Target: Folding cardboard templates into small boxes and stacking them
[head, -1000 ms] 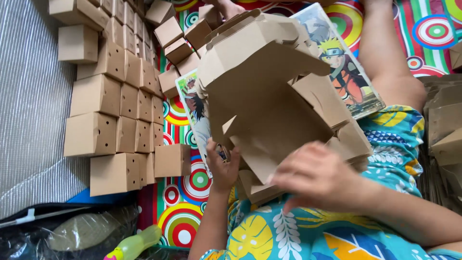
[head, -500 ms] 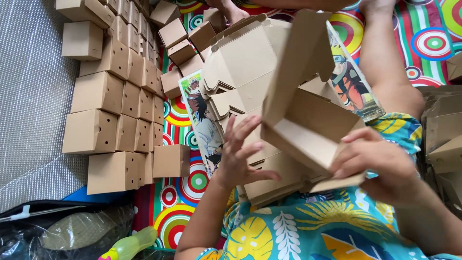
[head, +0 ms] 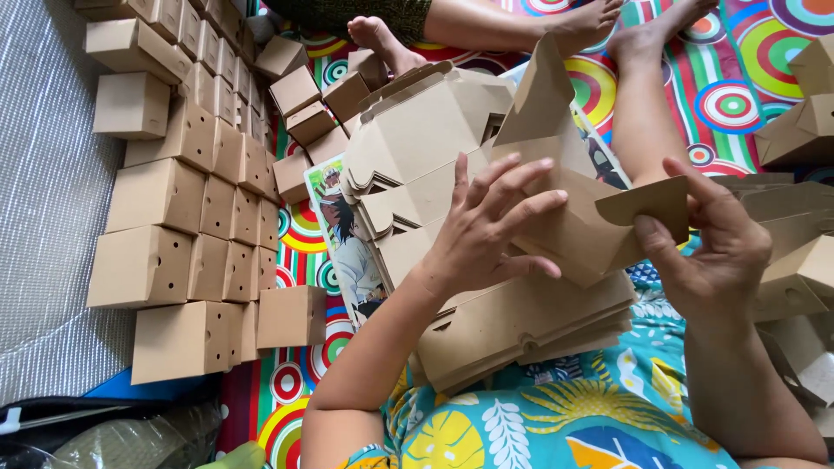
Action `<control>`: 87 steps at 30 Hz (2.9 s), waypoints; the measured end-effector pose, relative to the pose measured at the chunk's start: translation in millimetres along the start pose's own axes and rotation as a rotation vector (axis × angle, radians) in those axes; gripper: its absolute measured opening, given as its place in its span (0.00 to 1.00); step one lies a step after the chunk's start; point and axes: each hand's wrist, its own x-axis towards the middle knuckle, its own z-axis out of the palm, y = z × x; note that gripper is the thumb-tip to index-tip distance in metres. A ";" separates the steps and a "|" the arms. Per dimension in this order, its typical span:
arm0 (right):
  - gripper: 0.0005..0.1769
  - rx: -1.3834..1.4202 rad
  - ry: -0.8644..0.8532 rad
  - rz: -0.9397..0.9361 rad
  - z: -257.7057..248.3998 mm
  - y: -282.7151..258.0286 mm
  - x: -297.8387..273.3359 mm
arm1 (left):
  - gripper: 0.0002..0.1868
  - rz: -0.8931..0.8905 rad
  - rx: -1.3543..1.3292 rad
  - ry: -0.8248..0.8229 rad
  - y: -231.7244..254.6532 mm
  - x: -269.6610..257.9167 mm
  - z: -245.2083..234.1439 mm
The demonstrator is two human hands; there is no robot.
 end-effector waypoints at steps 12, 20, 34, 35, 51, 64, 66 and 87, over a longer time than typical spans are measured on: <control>0.33 -0.192 -0.042 -0.173 3.0 6.3 16.4 | 0.45 0.090 0.072 -0.087 -6.4 32.7 -8.3; 0.29 -0.217 -0.122 -0.094 9.7 -1.1 23.2 | 0.53 -0.033 0.181 -0.114 16.7 17.4 -13.8; 0.28 -0.374 -0.223 -0.064 5.9 -19.6 34.3 | 0.56 -0.071 -0.062 -0.074 16.3 17.2 -6.5; 0.28 -0.389 -0.236 -0.092 5.2 -20.5 34.9 | 0.56 -0.066 -0.066 -0.067 16.0 16.8 -5.4; 0.35 -0.283 -0.378 -0.216 4.2 -27.1 36.9 | 0.48 0.024 -0.108 -0.030 19.5 14.7 1.0; 0.29 -0.061 -0.626 -0.171 3.3 -11.8 38.3 | 0.55 -0.069 -0.318 0.104 12.3 -8.5 4.1; 0.26 -0.068 -0.598 -0.216 4.6 -12.9 34.9 | 0.40 -0.095 -0.306 0.005 20.8 -6.8 -3.5; 0.27 0.141 -0.592 -0.071 0.3 -2.4 22.8 | 0.21 -0.101 -0.260 0.243 24.7 1.4 3.6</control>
